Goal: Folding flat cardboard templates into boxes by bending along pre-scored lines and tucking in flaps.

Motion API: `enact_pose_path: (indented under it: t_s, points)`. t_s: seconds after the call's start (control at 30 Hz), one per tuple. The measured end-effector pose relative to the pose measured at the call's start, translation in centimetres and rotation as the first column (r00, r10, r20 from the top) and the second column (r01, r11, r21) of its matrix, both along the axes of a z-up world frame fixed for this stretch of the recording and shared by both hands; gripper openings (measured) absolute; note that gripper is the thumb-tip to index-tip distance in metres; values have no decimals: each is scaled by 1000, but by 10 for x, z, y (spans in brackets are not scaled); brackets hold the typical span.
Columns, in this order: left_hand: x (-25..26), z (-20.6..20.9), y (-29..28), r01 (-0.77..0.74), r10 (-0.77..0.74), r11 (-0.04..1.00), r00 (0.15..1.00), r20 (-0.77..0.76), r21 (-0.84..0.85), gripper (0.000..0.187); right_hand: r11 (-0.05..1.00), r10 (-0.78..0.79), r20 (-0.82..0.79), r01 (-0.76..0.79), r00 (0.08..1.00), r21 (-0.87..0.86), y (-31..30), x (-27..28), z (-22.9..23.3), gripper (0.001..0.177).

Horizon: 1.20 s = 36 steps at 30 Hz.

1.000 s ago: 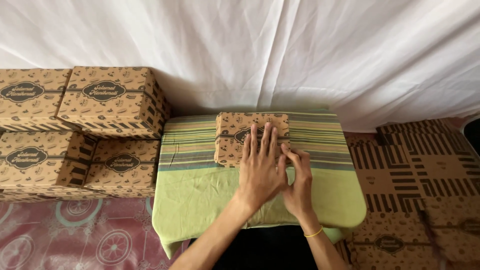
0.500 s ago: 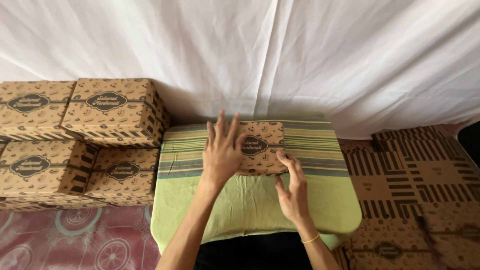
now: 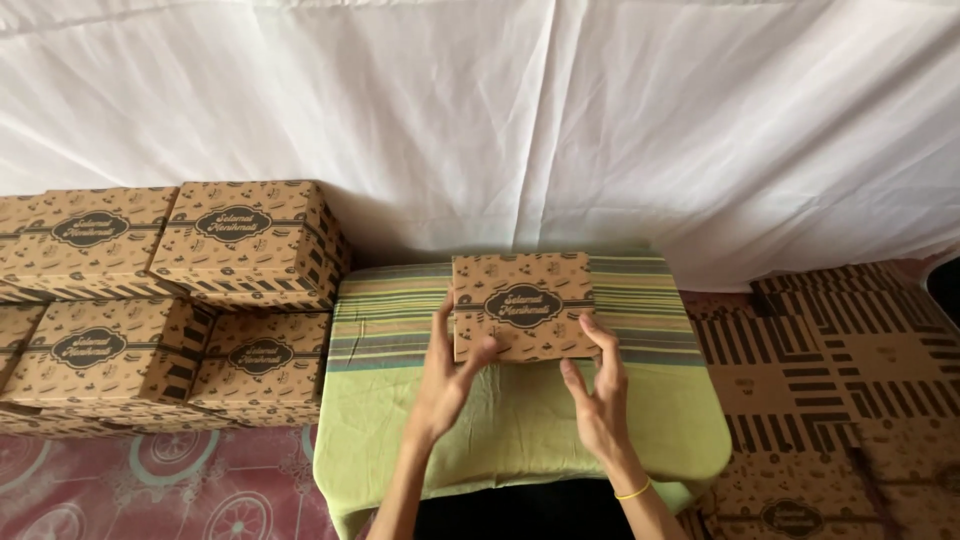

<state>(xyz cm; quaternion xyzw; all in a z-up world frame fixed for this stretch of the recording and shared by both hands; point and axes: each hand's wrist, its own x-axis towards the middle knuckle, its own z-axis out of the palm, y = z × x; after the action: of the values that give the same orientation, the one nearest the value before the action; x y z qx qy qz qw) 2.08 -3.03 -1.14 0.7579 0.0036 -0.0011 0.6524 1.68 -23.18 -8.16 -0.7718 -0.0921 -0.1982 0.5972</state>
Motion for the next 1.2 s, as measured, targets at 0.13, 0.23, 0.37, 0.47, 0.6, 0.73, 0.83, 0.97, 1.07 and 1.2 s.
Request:
enact_pose_path:
  t_s: [0.13,0.23,0.37,0.47,0.6,0.73,0.83,0.97,1.07,1.2]
  points:
    - [-10,-1,-2,-104,104,992,995,8,69,95,983,56,-39,-48,998,176,3,-4,-1,58]
    - [-16,-13,11,-279,279,960,958,-62,9,97,949,137,-61,-113,989,294,3,-5,0,74]
    - [-34,-14,53,-507,520,849,851,-69,149,89,976,144,-9,-141,990,167,0,0,-4,58]
    - [-48,-43,106,-667,667,734,744,47,129,85,989,133,-29,-131,991,61,-2,2,-7,45]
    - [-68,-37,155,-826,777,562,548,310,50,63,995,101,-63,-102,993,-17,-3,3,-12,40]
    - [-74,-62,205,-861,852,502,476,218,-84,35,994,92,-46,-94,995,-55,-2,4,-16,40]
    - [-75,-31,195,-920,927,374,372,-34,114,93,994,73,-55,-77,996,-83,-2,5,-16,38]
    - [-70,-46,202,-950,948,311,311,72,5,70,991,68,-42,-73,997,-116,-3,4,-19,35]
    - [-73,-35,178,-959,943,282,271,193,-34,67,990,66,-36,-70,997,-126,-3,4,-20,35]
    - [-64,-131,206,-975,553,177,214,805,137,56,984,81,-10,-82,997,-158,-3,6,-19,31]
